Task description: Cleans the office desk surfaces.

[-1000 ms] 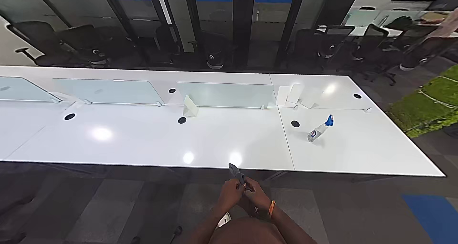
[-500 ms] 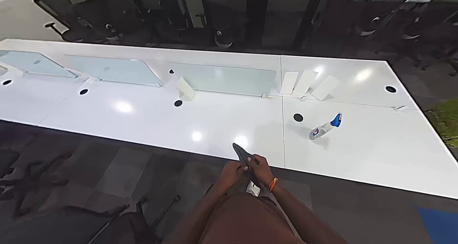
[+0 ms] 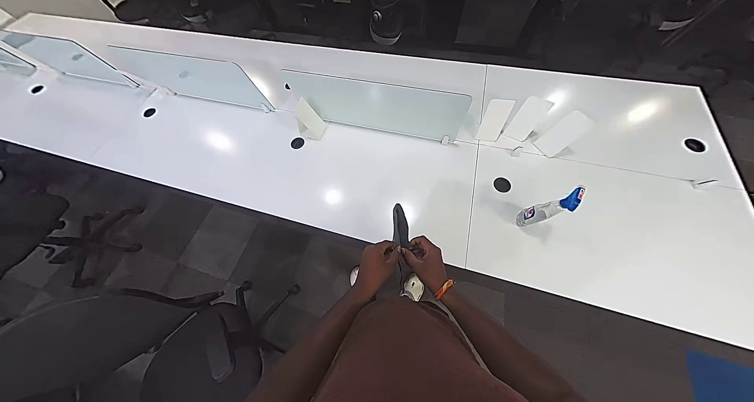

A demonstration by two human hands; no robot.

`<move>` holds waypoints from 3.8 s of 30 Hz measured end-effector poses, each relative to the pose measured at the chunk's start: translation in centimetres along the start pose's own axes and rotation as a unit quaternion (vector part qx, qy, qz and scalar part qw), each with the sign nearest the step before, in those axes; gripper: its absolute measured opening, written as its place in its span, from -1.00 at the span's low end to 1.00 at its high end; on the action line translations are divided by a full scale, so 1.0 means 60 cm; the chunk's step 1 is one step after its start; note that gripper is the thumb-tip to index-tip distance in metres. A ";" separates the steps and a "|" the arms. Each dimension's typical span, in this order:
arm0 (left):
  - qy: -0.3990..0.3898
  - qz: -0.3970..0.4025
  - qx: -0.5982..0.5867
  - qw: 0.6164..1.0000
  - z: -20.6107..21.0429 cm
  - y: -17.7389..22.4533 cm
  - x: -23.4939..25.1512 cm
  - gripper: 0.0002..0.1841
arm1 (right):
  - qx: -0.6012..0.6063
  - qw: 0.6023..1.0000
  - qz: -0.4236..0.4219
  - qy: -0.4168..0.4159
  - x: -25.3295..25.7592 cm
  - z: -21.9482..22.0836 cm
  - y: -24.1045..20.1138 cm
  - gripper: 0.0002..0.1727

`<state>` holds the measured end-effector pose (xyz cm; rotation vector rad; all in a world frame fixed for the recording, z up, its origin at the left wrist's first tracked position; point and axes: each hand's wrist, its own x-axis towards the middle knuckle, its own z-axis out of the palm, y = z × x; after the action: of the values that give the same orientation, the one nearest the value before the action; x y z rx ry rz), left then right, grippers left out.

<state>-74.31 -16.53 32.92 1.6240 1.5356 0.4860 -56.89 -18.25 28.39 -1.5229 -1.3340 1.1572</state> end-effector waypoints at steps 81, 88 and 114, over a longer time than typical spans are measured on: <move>0.222 -0.117 0.005 0.968 -0.516 -0.572 -0.277 -0.13 | -0.202 0.732 -0.378 -0.530 0.178 0.789 -0.252 -0.70; 0.117 -0.122 -0.047 0.985 -0.631 -0.527 -0.065 -0.48 | -0.118 0.783 -0.319 -0.521 0.332 0.822 -0.269 -0.73; -0.164 0.014 -0.119 0.979 -0.969 -0.751 0.427 -0.49 | -0.317 0.938 0.069 0.122 0.968 0.794 -0.336 -0.35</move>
<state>-142.08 21.16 25.38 1.4576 1.1653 0.3793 -106.40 41.74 26.84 -2.1654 -1.5223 0.5978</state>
